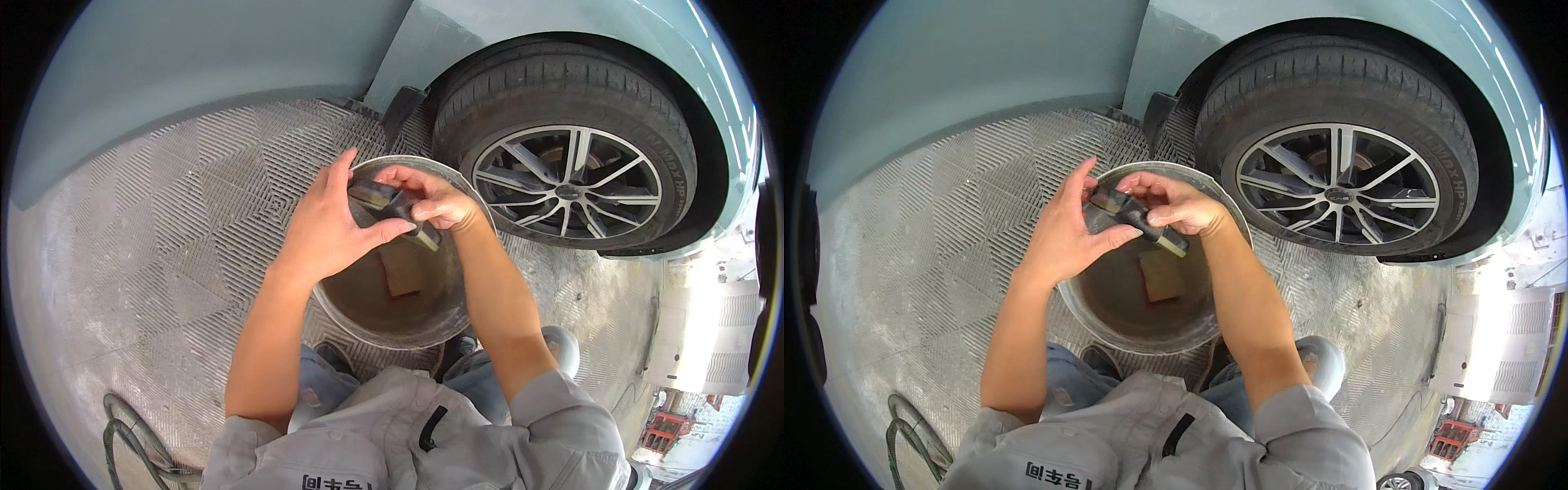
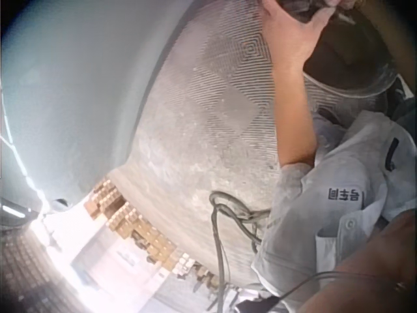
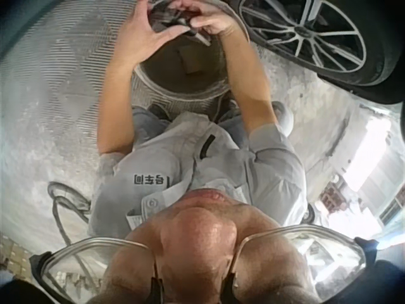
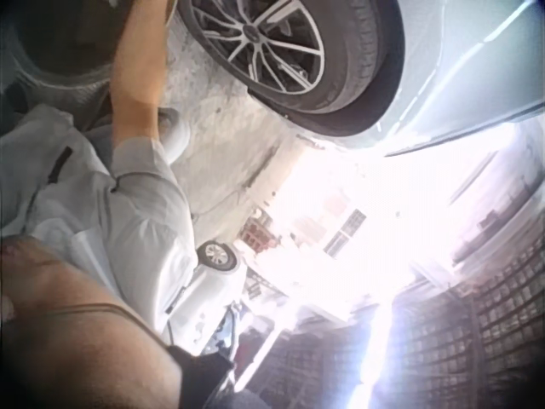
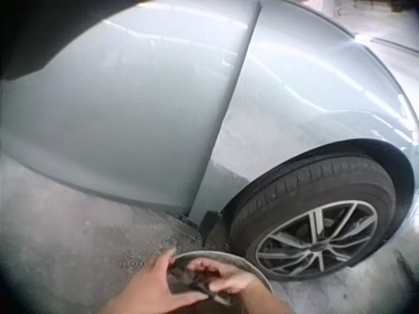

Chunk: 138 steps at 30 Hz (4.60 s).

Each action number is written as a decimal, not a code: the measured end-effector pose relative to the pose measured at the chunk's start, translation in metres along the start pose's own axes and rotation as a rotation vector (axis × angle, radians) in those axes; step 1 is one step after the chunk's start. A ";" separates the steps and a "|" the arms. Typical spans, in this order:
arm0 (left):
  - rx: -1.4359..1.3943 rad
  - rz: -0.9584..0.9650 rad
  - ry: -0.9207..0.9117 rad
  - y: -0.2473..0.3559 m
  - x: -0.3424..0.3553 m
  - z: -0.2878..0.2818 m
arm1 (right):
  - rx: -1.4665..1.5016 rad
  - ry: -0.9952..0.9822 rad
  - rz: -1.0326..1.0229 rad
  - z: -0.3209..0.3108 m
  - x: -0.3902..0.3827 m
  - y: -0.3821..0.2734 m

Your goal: The person sands the front wheel arch of a light blue car using various sanding blocks and sponges. They repeatedly dip the tools into a bucket of water and rub the car's surface, switching between different sanding pads.

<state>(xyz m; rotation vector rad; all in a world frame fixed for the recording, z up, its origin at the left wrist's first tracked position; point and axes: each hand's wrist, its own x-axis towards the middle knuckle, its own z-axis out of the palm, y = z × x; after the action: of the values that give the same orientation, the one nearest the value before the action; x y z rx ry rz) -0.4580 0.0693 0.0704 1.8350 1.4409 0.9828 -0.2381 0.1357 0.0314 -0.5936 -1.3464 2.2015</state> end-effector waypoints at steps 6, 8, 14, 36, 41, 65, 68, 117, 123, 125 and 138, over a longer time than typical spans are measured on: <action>-0.010 -0.079 -0.124 -0.003 0.003 0.002 | 0.043 0.018 -0.022 -0.009 0.013 0.024; 0.047 0.021 -0.158 -0.004 0.000 0.001 | 0.061 0.470 0.311 -0.015 0.016 0.036; 0.241 0.251 -0.353 -0.006 -0.002 -0.006 | -0.229 0.451 0.843 -0.030 0.016 0.142; 0.301 0.265 -0.501 -0.025 0.003 -0.008 | -2.693 0.895 -0.900 0.059 0.036 -0.308; 0.283 0.250 -0.504 -0.032 0.003 -0.004 | -2.934 0.904 -0.616 0.028 0.071 -0.260; -0.336 0.068 -0.306 -0.020 0.008 -0.004 | -0.984 0.048 -0.081 0.053 -0.025 -0.034; -0.433 0.028 -0.289 -0.016 0.008 -0.001 | -0.639 0.102 0.020 0.052 -0.028 -0.027; -1.046 -0.380 -0.130 -0.002 0.015 0.023 | -1.382 0.364 -0.363 0.057 -0.039 -0.057; -0.933 -0.271 -0.141 0.004 0.015 0.017 | -1.468 0.412 -0.356 0.062 -0.041 -0.053; -0.855 -0.267 -0.171 0.007 0.015 0.016 | -1.516 0.395 -0.304 0.061 -0.041 -0.053; -0.762 -0.333 -0.126 -0.001 0.016 0.019 | -1.568 0.311 -0.247 0.070 -0.033 -0.025</action>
<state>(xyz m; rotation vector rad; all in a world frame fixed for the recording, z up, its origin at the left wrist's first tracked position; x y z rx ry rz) -0.4405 0.0851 0.0627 1.0454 1.0377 1.0288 -0.2491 0.0778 0.0868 -1.0755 -2.5397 0.4352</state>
